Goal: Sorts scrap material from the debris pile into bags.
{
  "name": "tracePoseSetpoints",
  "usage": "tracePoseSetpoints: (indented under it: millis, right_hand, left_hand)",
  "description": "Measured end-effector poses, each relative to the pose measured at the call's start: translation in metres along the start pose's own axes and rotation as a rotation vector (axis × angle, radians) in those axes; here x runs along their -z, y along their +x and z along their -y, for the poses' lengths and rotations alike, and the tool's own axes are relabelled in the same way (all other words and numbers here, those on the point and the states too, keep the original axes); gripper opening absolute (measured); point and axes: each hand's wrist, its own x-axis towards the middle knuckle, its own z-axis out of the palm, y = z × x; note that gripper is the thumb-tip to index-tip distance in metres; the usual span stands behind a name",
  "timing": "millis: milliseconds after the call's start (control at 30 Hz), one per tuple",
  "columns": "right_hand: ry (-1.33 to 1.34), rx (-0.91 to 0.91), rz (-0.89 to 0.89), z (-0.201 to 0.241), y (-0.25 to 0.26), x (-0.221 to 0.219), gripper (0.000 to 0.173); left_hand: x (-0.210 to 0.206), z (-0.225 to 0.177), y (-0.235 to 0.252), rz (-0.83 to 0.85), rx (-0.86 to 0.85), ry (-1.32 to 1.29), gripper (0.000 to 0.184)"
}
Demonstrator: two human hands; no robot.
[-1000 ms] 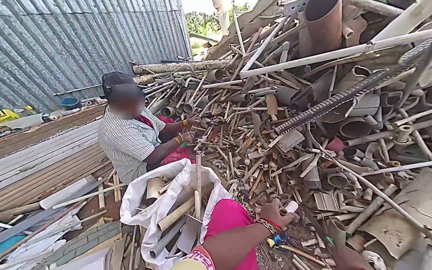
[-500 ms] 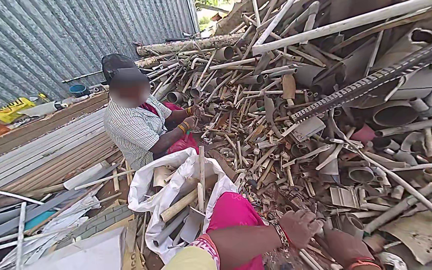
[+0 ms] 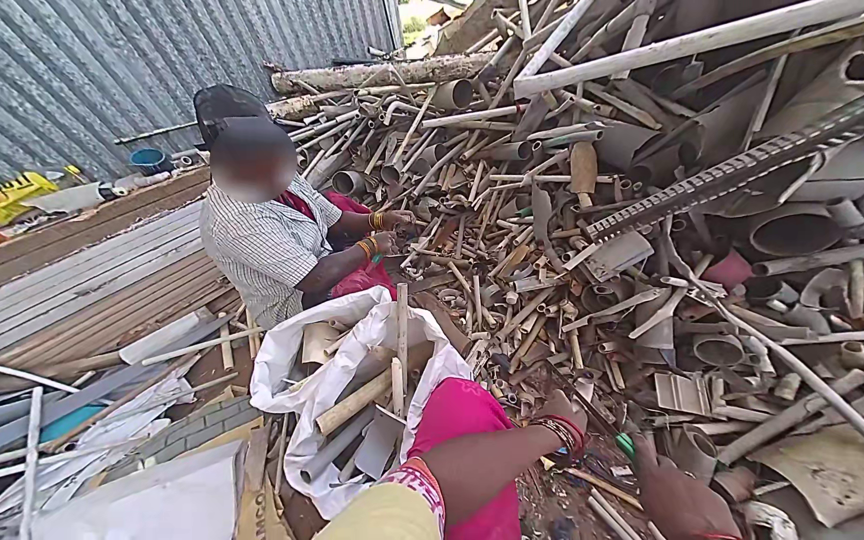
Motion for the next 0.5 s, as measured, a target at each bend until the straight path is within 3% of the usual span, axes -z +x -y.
tracePoseSetpoints:
  millis: [67, 133, 233, 367, 500]
  right_hand:
    - [0.213, 0.071, 0.129, -0.013, 0.003, 0.000, 0.054]
    - [0.388, 0.135, 0.130, -0.039, 0.010, -0.008, 0.051]
    - [0.123, -0.006, 0.088, -0.047, 0.007, -0.002, 0.055]
    - [0.360, 0.120, 0.098, -0.048, 0.008, -0.006, 0.050]
    - [0.169, -0.047, 0.142, -0.039, -0.004, 0.012, 0.055]
  left_hand:
    - [-0.008, 0.007, 0.018, -0.052, 0.010, -0.087, 0.060]
    - [-0.016, 0.014, 0.024, -0.041, -0.029, -0.064, 0.062]
    - [-0.021, 0.011, 0.014, 0.005, -0.134, 0.046, 0.059]
    - [-0.023, 0.011, 0.019, -0.050, -0.153, 0.115, 0.055]
    - [-0.027, 0.015, 0.023, -0.109, -0.190, 0.038, 0.049]
